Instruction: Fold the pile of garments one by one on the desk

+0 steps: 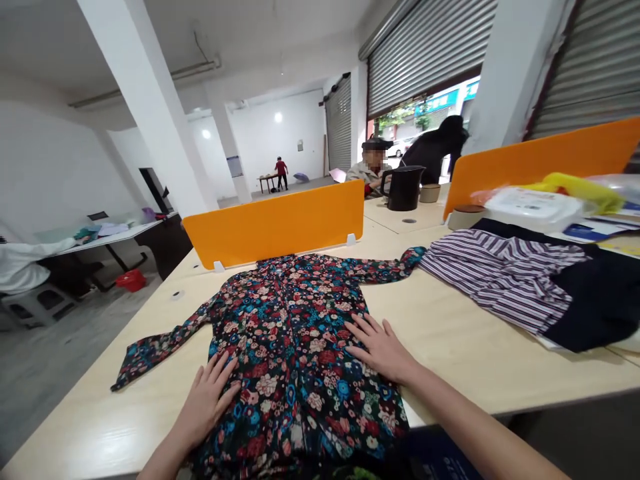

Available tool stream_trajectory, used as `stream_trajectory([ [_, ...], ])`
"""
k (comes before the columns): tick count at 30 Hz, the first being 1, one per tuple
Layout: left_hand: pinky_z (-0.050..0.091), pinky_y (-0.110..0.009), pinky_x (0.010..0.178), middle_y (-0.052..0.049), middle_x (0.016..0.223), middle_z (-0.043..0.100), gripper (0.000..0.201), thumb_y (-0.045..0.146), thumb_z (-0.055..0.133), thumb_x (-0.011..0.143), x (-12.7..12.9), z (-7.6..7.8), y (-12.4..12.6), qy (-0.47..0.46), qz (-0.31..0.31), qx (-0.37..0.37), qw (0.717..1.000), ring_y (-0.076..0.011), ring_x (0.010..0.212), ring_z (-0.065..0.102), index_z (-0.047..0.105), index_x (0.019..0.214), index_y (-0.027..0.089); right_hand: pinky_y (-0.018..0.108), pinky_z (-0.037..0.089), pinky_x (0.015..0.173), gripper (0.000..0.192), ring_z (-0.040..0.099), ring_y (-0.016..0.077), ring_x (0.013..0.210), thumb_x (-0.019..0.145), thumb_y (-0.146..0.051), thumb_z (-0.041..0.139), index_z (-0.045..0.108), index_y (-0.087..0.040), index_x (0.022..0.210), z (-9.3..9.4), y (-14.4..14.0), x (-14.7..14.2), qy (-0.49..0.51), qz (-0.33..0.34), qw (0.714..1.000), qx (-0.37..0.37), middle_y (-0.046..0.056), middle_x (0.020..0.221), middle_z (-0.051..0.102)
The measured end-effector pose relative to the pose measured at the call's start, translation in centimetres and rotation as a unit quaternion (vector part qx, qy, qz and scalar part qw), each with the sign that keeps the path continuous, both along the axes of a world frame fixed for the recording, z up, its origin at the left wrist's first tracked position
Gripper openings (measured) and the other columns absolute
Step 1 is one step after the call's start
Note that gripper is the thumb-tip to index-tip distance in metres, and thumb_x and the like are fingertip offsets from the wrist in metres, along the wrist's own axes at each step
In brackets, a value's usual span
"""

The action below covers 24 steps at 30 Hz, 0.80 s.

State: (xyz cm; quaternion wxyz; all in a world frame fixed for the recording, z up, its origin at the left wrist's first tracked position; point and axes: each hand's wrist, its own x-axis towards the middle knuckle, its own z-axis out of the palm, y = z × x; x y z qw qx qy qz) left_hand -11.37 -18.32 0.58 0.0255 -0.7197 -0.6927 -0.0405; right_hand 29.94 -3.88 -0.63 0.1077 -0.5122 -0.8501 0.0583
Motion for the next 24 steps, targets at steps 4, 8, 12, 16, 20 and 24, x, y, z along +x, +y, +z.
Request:
stream_trajectory([
  [4, 0.025, -0.054, 0.112, -0.004, 0.154, 0.028, 0.054, 0.047, 0.035, 0.093, 0.2, 0.3, -1.4, -0.005, 0.012, 0.009, 1.000, -0.0263, 0.142, 0.022, 0.032, 0.144, 0.031, 0.066, 0.019, 0.108, 0.067, 0.018, 0.0325, 0.142, 0.088, -0.067, 0.031, 0.033, -0.034, 0.146, 1.2, -1.5, 0.1, 0.007, -0.008, 1.000, -0.003, 0.003, 0.155, 0.023],
  [8, 0.027, -0.054, 0.111, -0.002, 0.154, 0.028, 0.054, 0.045, 0.036, 0.093, 0.6, -0.5, -4.6, 0.013, -0.010, 0.036, 0.999, -0.0263, 0.142, 0.024, 0.028, 0.145, 0.035, 0.064, 0.014, 0.110, 0.067, 0.013, 0.0310, 0.143, 0.088, -0.067, 0.033, 0.027, -0.038, 0.147, 0.8, -5.7, 0.4, 0.018, 0.016, 1.000, 0.020, 0.000, 0.156, 0.019],
  [12, 0.026, -0.055, 0.111, -0.002, 0.152, 0.032, 0.052, 0.041, 0.038, 0.092, 0.8, -0.9, -6.5, 0.047, -0.010, 0.041, 0.998, -0.0272, 0.141, 0.026, 0.032, 0.144, 0.035, 0.062, 0.014, 0.111, 0.063, 0.019, 0.0312, 0.142, 0.088, -0.067, 0.034, 0.034, -0.038, 0.145, -0.1, -8.6, 0.7, 0.006, 0.025, 1.000, -0.003, 0.001, 0.154, 0.027],
  [16, 0.026, -0.055, 0.111, -0.002, 0.152, 0.031, 0.052, 0.038, 0.037, 0.092, 0.8, -0.8, -7.0, 0.052, -0.011, 0.027, 0.998, -0.0272, 0.141, 0.026, 0.034, 0.143, 0.033, 0.064, 0.016, 0.109, 0.064, 0.019, 0.0317, 0.142, 0.089, -0.065, 0.033, 0.031, -0.037, 0.146, 0.2, -9.3, 1.7, 0.011, 0.015, 1.000, -0.020, 0.003, 0.155, 0.024],
  [20, 0.025, -0.054, 0.111, 0.000, 0.152, 0.032, 0.051, 0.039, 0.035, 0.092, 0.3, -1.6, -8.2, 0.054, -0.008, 0.033, 0.998, -0.0256, 0.141, 0.027, 0.034, 0.143, 0.035, 0.062, 0.014, 0.111, 0.058, 0.019, 0.0304, 0.142, 0.091, -0.060, 0.034, 0.028, -0.042, 0.146, 1.1, -9.8, 3.2, 0.009, 0.023, 0.998, -0.052, -0.002, 0.154, 0.024],
  [24, 0.033, -0.055, 0.106, 0.002, 0.149, 0.036, 0.051, 0.042, 0.038, 0.089, -1.4, -3.3, -9.5, 0.061, -0.015, 0.008, 0.998, -0.0259, 0.138, 0.032, 0.034, 0.141, 0.041, 0.063, 0.018, 0.109, 0.057, 0.021, 0.0310, 0.141, 0.088, -0.052, 0.042, 0.032, -0.044, 0.144, 2.1, -10.1, 5.0, -0.001, 0.027, 0.994, -0.105, -0.003, 0.154, 0.025],
])
